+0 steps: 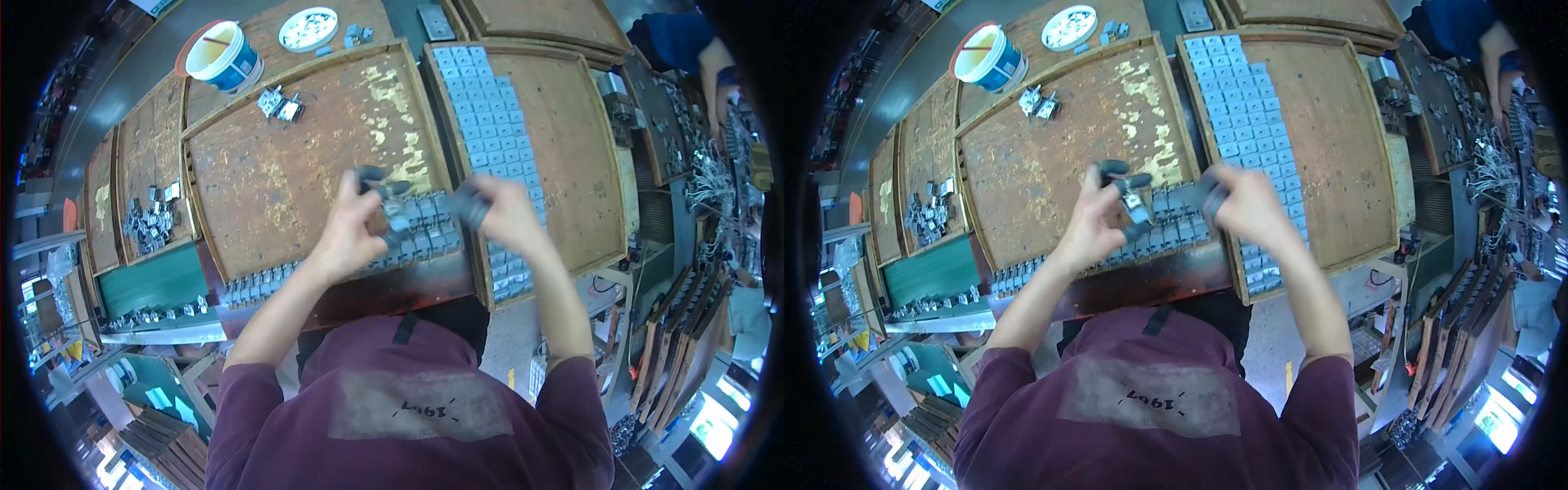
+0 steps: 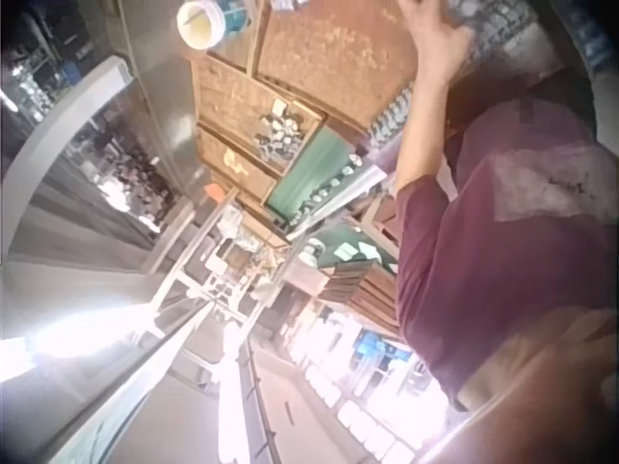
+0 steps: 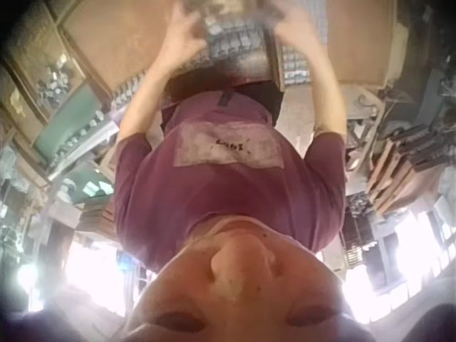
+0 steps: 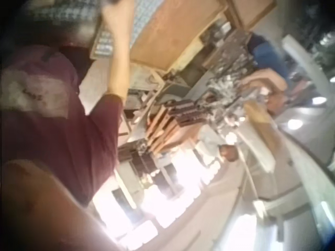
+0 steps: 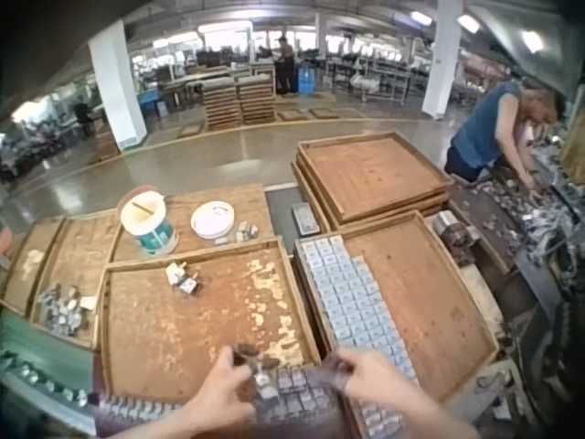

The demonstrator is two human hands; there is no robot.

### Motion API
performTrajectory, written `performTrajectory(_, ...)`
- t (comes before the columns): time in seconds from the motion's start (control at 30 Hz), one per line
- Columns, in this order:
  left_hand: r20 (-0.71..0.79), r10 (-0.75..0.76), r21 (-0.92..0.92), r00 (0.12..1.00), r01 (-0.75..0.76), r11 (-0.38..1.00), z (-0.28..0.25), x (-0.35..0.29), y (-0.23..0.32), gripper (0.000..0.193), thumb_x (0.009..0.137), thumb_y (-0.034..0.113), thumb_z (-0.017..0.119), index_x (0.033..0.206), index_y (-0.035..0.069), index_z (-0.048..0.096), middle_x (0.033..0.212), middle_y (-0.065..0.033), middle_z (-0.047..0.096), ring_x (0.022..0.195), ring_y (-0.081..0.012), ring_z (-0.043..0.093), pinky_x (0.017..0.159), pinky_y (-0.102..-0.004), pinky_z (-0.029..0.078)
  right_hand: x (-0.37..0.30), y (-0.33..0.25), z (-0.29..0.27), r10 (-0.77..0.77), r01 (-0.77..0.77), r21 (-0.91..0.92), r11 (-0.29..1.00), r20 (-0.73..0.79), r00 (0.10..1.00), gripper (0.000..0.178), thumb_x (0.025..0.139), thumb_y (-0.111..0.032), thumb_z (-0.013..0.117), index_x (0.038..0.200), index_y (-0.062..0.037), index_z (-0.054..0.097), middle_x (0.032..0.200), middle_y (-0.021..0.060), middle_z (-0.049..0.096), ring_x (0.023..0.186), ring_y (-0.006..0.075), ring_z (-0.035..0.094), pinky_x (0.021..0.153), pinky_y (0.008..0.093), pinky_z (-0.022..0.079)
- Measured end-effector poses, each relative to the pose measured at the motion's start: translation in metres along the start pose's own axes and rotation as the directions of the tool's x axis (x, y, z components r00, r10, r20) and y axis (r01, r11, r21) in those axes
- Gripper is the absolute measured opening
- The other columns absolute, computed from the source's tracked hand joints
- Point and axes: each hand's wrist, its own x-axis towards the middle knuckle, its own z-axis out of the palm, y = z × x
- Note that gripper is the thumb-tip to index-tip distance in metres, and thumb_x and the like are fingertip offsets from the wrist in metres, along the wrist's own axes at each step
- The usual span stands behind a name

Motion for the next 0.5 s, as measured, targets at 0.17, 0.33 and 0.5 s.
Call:
performTrajectory(0.17, 0.214, -0.288, 0.057, 0.933, 0.283, 0.958, 0.009, 0.015, -0.062, 0.054, 0.075, 0.009, 0.081, 0.126, 0.004, 0.064, 0.104, -0.009, 0.049, 0.107, -0.0241, 0.053, 0.089, -0.0284, 0.049, 0.102, 0.089, -0.076, 0.147, 0.009, 0.288, 0.958, -0.515, 0.844, 0.02, 0.092, -0.012, 0.062, 0.107, 0.0005, 0.069, 0.088, 0.0082, 0.068, 0.076, 0.0116, 0.062, 0.064, 0.0285, 0.049)
performTrajectory(0.33, 0.372, -0.341, -0.018, 0.863, 0.374, 0.927, 0.018, 0.033, -0.053, 0.049, 0.075, 0.009, 0.078, 0.121, 0.002, 0.064, 0.111, -0.0142, 0.053, 0.106, -0.0277, 0.055, 0.093, -0.0363, 0.045, 0.185, 0.142, -0.089, 0.293, -0.198, 0.257, 0.946, -0.413, 0.862, 0.028, 0.087, -0.023, 0.069, 0.102, 0.0013, 0.07, 0.084, 0.0118, 0.071, 0.077, 0.0197, 0.067, 0.072, 0.0349, 0.052)
performTrajectory(0.5, 0.305, -0.4, -0.034, 0.864, 0.43, 0.902, 0.011, 0.009, -0.053, 0.048, 0.074, 0.007, 0.072, 0.12, 0.001, 0.061, 0.113, -0.0161, 0.052, 0.105, -0.0319, 0.055, 0.091, -0.0391, 0.047, 0.196, 0.071, -0.067, 0.379, -0.209, 0.557, 0.804, -0.208, 0.902, 0.016, 0.084, -0.011, 0.067, 0.095, 0.0005, 0.07, 0.083, 0.0103, 0.069, 0.068, 0.0189, 0.064, 0.06, 0.0366, 0.051)
